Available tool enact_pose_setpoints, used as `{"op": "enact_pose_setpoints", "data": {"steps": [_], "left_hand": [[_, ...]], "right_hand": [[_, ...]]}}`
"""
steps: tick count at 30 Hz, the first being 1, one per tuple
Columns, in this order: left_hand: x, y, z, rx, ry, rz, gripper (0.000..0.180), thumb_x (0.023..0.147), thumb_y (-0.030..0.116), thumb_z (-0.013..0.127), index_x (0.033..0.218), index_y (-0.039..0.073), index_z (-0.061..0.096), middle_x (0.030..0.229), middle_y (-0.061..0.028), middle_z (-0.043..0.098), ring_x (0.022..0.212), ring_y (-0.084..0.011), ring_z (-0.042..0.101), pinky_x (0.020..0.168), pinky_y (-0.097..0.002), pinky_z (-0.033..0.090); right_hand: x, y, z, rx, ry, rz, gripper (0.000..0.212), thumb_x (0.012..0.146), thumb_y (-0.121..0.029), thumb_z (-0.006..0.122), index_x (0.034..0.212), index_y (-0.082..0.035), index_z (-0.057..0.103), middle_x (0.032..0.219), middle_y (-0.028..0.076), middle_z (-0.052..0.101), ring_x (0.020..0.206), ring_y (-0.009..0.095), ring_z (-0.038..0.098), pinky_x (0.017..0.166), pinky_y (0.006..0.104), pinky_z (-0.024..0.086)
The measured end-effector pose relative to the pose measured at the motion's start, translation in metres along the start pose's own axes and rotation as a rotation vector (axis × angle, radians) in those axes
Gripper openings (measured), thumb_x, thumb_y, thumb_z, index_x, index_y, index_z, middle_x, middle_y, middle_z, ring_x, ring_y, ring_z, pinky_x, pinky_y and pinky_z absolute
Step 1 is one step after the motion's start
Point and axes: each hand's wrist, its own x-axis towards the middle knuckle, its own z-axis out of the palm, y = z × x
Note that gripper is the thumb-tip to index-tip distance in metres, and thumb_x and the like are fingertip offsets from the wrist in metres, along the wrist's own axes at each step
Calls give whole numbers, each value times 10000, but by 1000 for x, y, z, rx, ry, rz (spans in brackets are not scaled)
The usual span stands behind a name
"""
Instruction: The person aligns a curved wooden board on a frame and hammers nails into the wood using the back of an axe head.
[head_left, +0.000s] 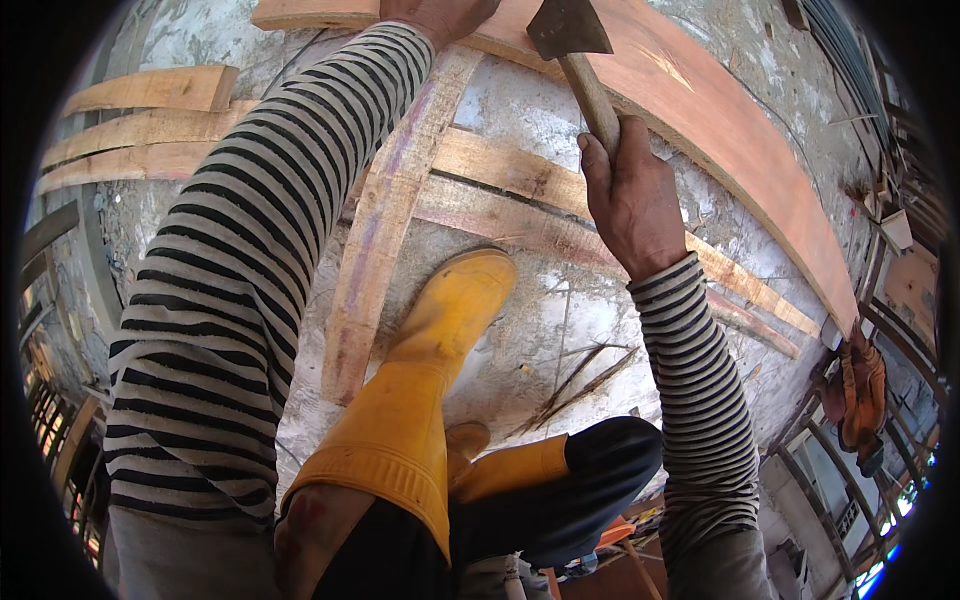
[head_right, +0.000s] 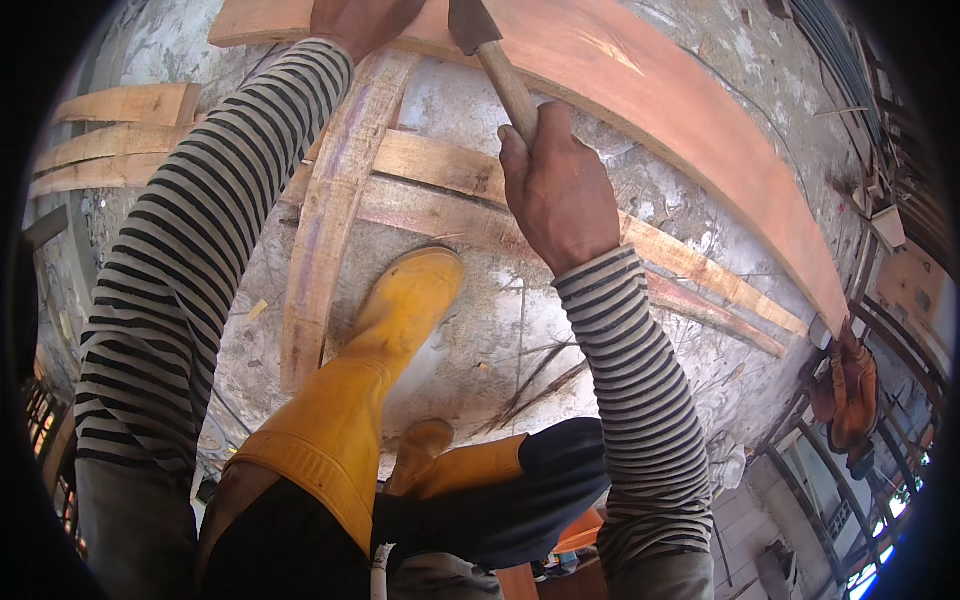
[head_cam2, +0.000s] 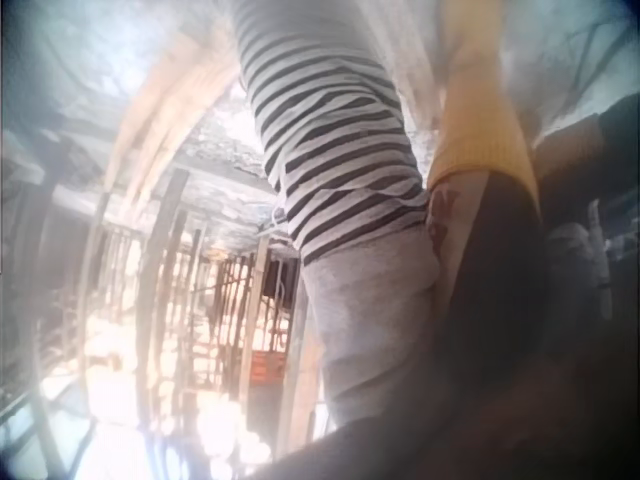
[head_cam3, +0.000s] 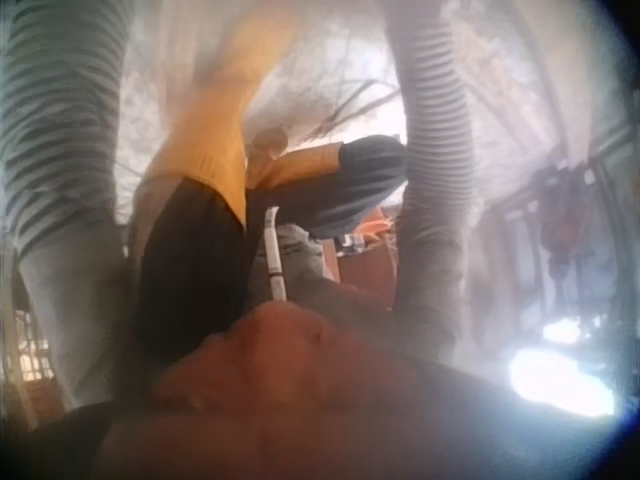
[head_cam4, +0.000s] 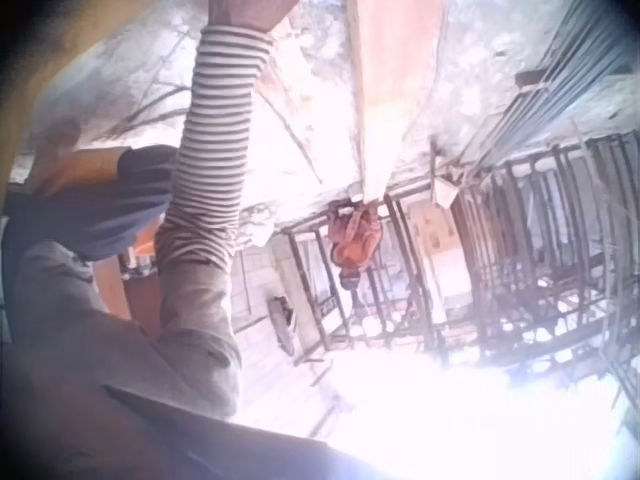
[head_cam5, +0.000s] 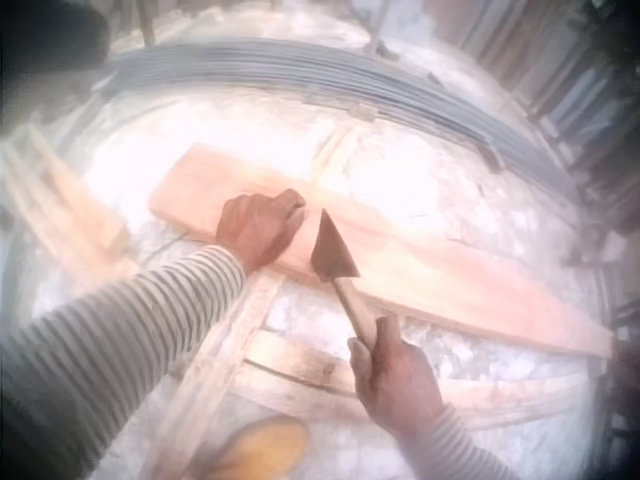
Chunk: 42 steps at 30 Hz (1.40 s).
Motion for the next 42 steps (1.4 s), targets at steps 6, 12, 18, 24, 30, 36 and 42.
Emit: {"op": "enact_pose_setpoints", "data": {"steps": [6, 12, 18, 24, 30, 36, 42], "left_hand": [[-3, -6, 1, 6, 61, 16, 258, 985, 385, 580, 1053, 180, 721, 883, -138, 751, 862, -341, 710, 810, -502, 521], [-1, -6, -4, -170, -52, 165, 284, 940, 374, 627, 1084, 176, 773, 951, -111, 772, 906, -296, 730, 853, -439, 559], [-17, 7, -26, -181, -266, 333, 558, 775, 492, 814, 1218, 155, 766, 1002, -139, 775, 941, -283, 716, 917, -409, 533], [-22, 23, -28, -320, -396, 147, 470, 810, 449, 808, 1165, 145, 764, 992, -102, 772, 973, -276, 685, 934, -426, 494], [-30, 14, -14, -409, -304, 230, 373, 830, 406, 804, 1087, 138, 763, 1017, -69, 773, 920, -255, 691, 902, -373, 452], [-35, 12, -8, -414, -236, 290, 342, 856, 363, 780, 1122, 148, 765, 1039, -63, 769, 938, -243, 654, 916, -396, 434], [-38, 5, -10, -379, -187, 386, 302, 854, 311, 762, 1111, 153, 782, 1010, -65, 763, 853, -251, 610, 895, -409, 437]], "right_hand": [[7, -20, -47, 341, 244, -93, 333, 1047, -316, 605, 1081, 6, 529, 685, 142, 626, 553, 249, 641, 494, 365, 481], [38, 15, -60, 522, -81, 273, 464, 1044, -439, 569, 1045, 25, 590, 748, 66, 605, 563, 122, 602, 487, 284, 505], [57, 72, -21, 333, -15, 258, 484, 992, -434, 656, 1034, 45, 597, 754, 98, 642, 619, 173, 642, 606, 351, 549], [60, 82, -11, 349, 41, 265, 485, 975, -413, 674, 1038, 59, 587, 769, 121, 664, 647, 189, 671, 625, 359, 564], [64, 75, -11, 330, 44, 252, 464, 975, -389, 676, 1040, 60, 579, 798, 147, 684, 641, 207, 695, 615, 360, 578], [54, 69, -16, 363, 61, 261, 448, 988, -375, 667, 1051, 57, 563, 778, 161, 685, 651, 209, 705, 596, 353, 575], [26, 37, -13, 342, -14, 173, 450, 1003, -391, 656, 1055, 47, 564, 703, 161, 657, 646, 265, 692, 616, 420, 547]]}}
